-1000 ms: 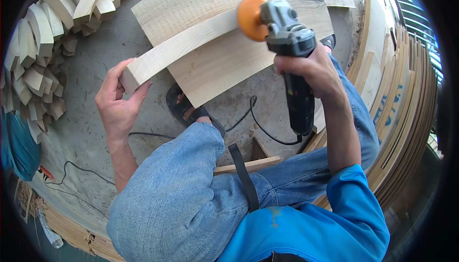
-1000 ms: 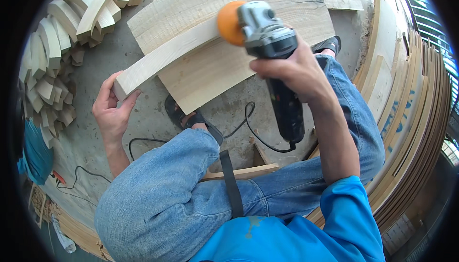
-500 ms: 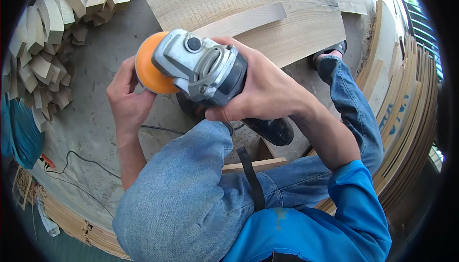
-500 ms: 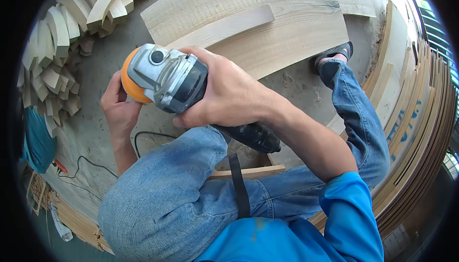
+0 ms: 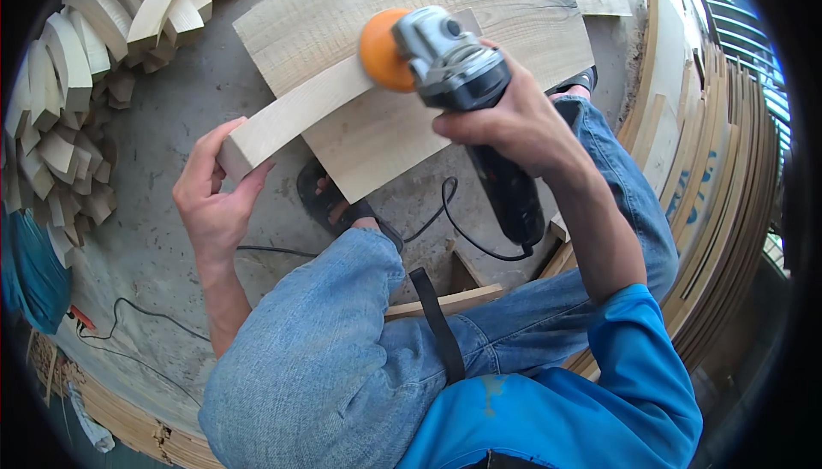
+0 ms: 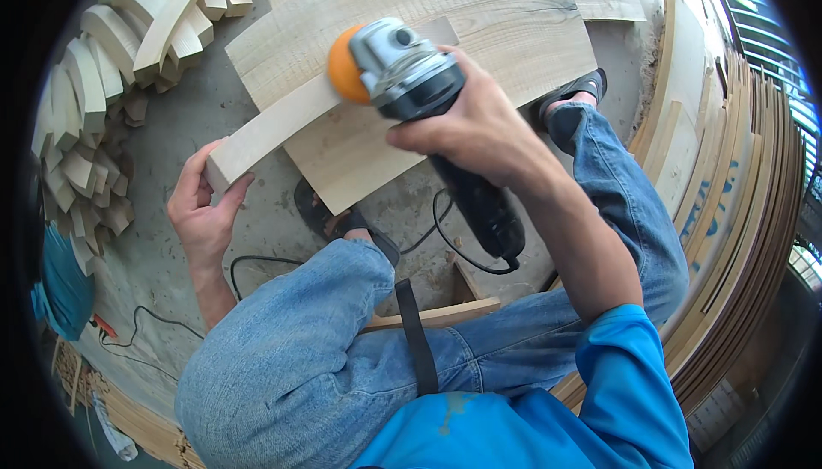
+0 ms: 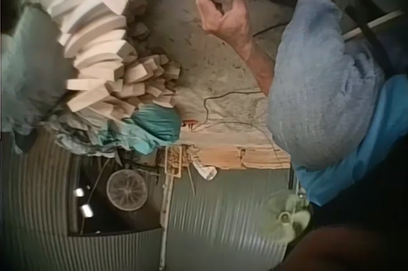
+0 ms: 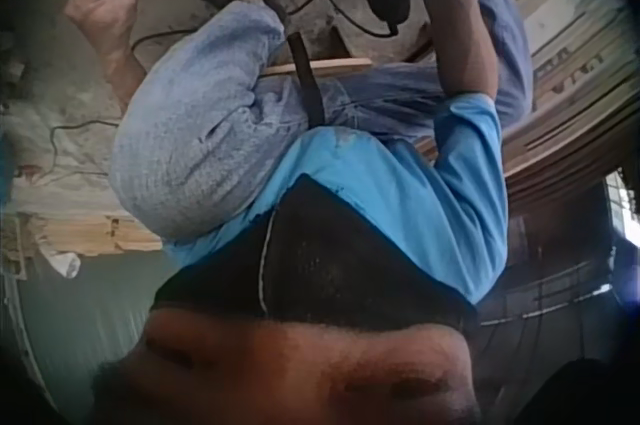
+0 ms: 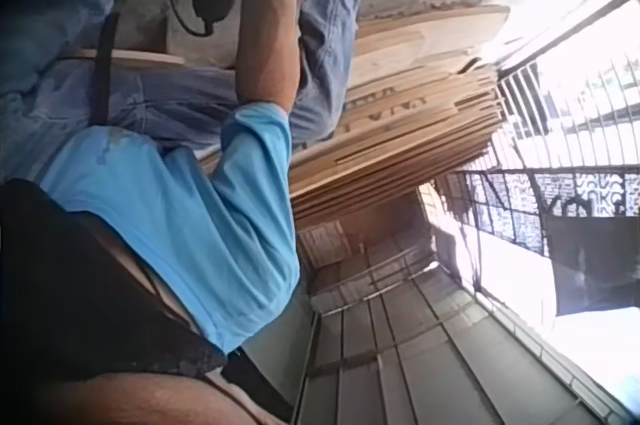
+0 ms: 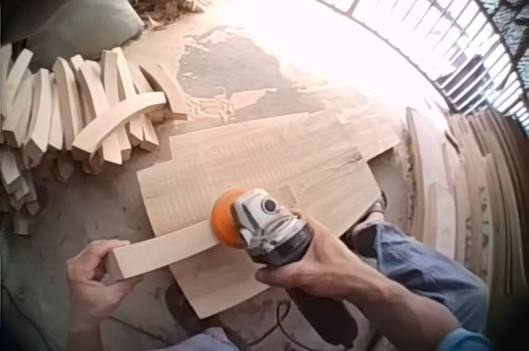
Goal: The person picks up curved wooden pieces one at a time, sands their surfaces and edges with a handheld rotary sander, and places them aside.
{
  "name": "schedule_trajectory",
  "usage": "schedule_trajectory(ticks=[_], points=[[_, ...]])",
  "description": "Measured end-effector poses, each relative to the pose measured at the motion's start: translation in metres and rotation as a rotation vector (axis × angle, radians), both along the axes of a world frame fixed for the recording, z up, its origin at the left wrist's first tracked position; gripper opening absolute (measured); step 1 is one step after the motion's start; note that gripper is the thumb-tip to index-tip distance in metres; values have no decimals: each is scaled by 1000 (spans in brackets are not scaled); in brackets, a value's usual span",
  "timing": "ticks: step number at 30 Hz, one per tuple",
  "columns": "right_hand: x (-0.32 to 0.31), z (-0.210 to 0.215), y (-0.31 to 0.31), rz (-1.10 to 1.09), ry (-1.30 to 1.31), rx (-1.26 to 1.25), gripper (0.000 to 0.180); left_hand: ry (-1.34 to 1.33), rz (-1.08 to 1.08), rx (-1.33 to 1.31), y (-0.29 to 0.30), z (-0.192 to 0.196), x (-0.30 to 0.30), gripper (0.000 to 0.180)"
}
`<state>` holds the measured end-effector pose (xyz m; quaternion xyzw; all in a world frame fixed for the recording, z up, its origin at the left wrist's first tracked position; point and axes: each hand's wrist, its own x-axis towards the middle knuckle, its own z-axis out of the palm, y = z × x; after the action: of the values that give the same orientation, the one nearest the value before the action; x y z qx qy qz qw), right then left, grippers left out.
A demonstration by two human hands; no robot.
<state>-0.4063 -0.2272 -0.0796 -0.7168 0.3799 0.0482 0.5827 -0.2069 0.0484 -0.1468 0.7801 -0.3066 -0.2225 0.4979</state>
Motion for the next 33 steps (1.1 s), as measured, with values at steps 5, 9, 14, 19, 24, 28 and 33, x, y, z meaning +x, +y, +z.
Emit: schedule_trajectory(ticks=[5, 9, 14, 19, 24, 28, 33], points=[[-18, 10, -28, -166, 117, -75, 66, -44, -24, -16, 1, -1, 0, 55], [-39, 0, -53, -278, 75, -160, 61, -47, -31, -25, -2, 3, -2, 54], [-64, 23, -57, -339, -24, -129, 50, 24, -34, -3, 0, -9, -4, 54], [-94, 64, -39, -408, -209, 20, 35, -130, -93, -31, 7, -35, -6, 55], [-150, 109, -12, -582, -459, 58, 44, -159, -246, -65, 1, -39, -5, 46], [-210, 136, -9, -621, -661, 350, 41, 308, -166, -28, -12, -24, -14, 40], [-251, 153, -5, -546, -947, 403, 39, 371, 10, -90, -21, 17, -4, 41]])
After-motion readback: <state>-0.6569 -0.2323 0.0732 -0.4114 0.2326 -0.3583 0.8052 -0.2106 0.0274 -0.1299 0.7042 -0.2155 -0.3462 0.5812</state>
